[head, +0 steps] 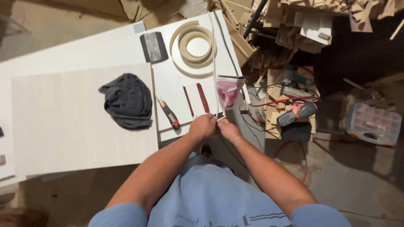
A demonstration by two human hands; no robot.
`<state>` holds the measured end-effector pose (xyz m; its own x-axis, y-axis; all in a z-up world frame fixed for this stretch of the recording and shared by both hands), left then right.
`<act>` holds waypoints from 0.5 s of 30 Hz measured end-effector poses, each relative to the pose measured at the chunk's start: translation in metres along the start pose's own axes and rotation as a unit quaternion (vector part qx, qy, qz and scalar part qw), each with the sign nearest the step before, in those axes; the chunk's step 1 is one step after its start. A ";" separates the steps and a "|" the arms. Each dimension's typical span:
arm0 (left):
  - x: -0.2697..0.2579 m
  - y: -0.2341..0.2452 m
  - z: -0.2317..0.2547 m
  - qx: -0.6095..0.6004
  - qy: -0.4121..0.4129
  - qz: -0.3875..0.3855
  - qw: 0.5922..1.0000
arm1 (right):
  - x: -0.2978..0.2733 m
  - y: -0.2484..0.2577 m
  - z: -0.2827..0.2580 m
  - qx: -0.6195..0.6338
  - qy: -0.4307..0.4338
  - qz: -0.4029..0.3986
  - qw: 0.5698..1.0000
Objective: Applying edge banding to a wooden board using an iron and trimming tools
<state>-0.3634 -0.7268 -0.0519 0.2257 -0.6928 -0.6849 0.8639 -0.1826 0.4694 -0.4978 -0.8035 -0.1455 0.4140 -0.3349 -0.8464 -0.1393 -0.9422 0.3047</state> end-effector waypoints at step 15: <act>0.029 -0.019 -0.021 -0.152 0.049 0.006 0.987 | -0.027 0.007 -0.005 0.191 0.041 0.018 0.981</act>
<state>-0.3641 -0.7285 -0.0921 0.2668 -0.6195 -0.7382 0.9527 0.0539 0.2990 -0.5051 -0.8011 -0.1187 0.4716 -0.3808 -0.7953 -0.4758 -0.8693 0.1340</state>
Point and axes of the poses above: each hand's wrist, its own x-axis towards the middle knuckle, its own y-axis out of the back of the hand, z = x × y, the point moved 8 cm from there along x, towards the middle knuckle, and after that the axes turned 10 degrees about -z, right-handed, at the moved point
